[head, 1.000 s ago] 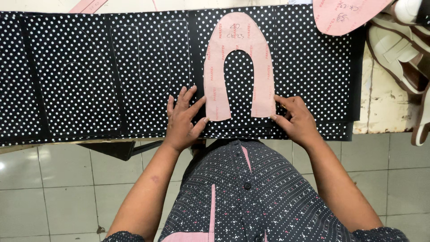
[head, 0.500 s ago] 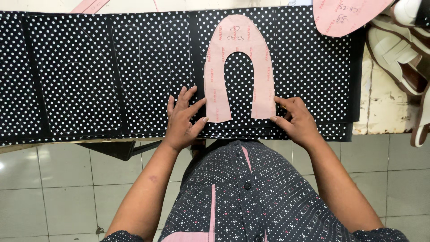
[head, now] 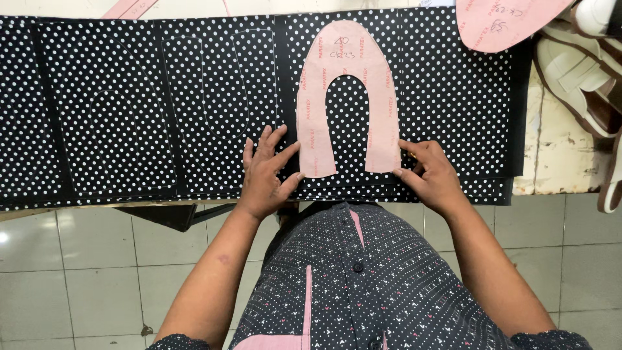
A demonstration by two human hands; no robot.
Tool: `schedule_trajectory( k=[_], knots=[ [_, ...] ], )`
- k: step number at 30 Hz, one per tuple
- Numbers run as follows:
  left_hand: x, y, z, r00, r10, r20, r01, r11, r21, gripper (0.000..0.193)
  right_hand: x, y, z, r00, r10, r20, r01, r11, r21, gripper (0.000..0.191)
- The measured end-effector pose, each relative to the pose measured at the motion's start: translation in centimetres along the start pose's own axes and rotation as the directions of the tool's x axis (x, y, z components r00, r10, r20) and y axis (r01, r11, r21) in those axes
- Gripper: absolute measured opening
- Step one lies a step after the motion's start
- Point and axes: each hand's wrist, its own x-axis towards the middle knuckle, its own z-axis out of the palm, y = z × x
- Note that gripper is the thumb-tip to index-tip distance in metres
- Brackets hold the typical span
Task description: The person places a pink U-shaped paper pattern on a black polka-dotted fabric and uses a pencil to trace its outline. They repeat this process by repositioning the pattern and tracing again, leaving visible pencil lines on the fabric.
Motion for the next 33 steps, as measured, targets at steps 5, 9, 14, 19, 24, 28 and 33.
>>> schedule_trajectory(
  k=[5, 9, 14, 19, 24, 28, 33],
  knots=[
    [-0.2, 0.1, 0.2, 1.000, 0.018, -0.017, -0.018, 1.000, 0.005, 0.056, 0.0, 0.8, 0.0, 0.999, -0.047, -0.013, 0.047, 0.999, -0.017, 0.053],
    [-0.4, 0.2, 0.2, 1.000, 0.015, -0.022, -0.015, 1.000, -0.007, 0.056, -0.1, 1.1, 0.1, 0.998, -0.068, -0.018, 0.068, 0.998, -0.014, 0.053],
    [-0.4, 0.2, 0.2, 0.999, 0.020, -0.026, -0.020, 1.000, -0.014, 0.058, -0.1, 1.1, 0.0, 0.997, -0.072, -0.009, 0.072, 0.997, -0.015, 0.053],
    [-0.5, 0.3, 0.2, 1.000, 0.014, -0.018, -0.014, 1.000, -0.005, 0.058, -0.2, 0.9, -0.1, 0.999, -0.047, -0.003, 0.047, 0.999, -0.027, 0.054],
    [-0.4, 0.4, 0.2, 1.000, 0.007, -0.011, -0.007, 1.000, -0.001, 0.058, -0.2, 0.5, -0.1, 1.000, -0.011, -0.002, 0.011, 0.998, -0.060, 0.054],
    [-0.4, 0.4, 0.2, 1.000, 0.001, 0.002, -0.001, 1.000, 0.000, 0.058, -0.3, 0.5, -0.1, 1.000, -0.013, -0.004, 0.013, 0.999, -0.042, 0.053],
    [-0.4, 0.3, 0.4, 1.000, 0.024, -0.015, -0.025, 1.000, -0.002, 0.058, -0.1, 0.7, -0.1, 1.000, -0.025, -0.009, 0.025, 0.999, -0.030, 0.053]
  ],
)
